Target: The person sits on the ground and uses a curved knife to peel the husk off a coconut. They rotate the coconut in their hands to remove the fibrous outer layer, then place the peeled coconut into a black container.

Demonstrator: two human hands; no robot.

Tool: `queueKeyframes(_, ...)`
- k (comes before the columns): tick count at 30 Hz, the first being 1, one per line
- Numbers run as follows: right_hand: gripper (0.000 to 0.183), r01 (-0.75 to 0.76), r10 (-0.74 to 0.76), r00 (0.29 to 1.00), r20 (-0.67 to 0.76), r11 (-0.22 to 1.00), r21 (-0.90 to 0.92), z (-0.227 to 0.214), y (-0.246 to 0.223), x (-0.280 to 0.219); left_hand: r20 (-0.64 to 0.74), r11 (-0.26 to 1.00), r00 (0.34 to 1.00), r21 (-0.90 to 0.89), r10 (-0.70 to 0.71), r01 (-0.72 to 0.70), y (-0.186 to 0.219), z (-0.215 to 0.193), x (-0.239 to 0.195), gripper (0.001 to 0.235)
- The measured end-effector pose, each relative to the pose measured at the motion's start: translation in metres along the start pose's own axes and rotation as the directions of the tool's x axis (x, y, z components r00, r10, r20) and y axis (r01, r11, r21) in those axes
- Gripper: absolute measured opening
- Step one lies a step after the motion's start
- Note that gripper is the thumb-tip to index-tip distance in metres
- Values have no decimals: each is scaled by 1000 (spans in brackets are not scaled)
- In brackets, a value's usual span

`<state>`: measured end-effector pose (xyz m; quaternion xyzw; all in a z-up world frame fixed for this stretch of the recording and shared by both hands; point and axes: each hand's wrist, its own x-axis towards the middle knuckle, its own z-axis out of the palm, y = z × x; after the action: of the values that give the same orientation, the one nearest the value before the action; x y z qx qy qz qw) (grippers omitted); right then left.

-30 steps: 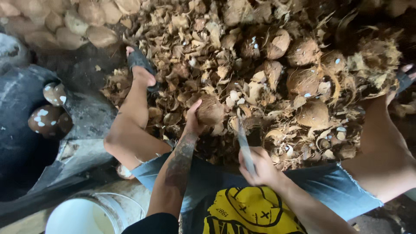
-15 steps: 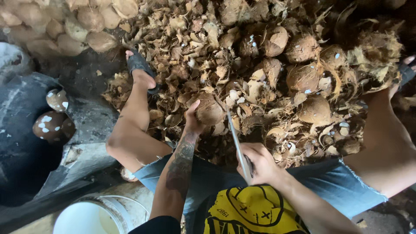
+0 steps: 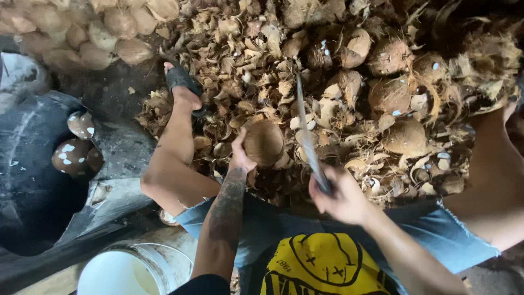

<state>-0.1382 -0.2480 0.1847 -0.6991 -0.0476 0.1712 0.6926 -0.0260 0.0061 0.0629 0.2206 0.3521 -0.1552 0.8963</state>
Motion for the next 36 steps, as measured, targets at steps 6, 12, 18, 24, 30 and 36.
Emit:
queueKeyframes(6,18,618,-625,780,-6,773,-142,21,-46,-9,-7,989,998,138,-57,57,-11,-19,25,52)
queueKeyframes(12,32,-364,379,923,58,914,-179,20,47,5,-14,993,997,95,75,-73,-16,-7,29,55)
queueKeyframes(18,7,-454,468,884,11,852,261,34,5,-13,-15,997,997,9,81,-80,-16,-40,37,58)
queueKeyframes(24,12,356,-350,928,129,934,-22,38,28,-36,-4,994,998,93,61,-60,-16,-36,29,67)
queueKeyframes(30,50,464,-481,871,103,733,-497,3,80,-2,-100,981,985,119,-141,152,-19,-17,26,72)
queueKeyframes(36,42,-527,525,845,-105,782,-334,-10,80,-11,-42,999,998,20,-40,41,-9,-26,42,58)
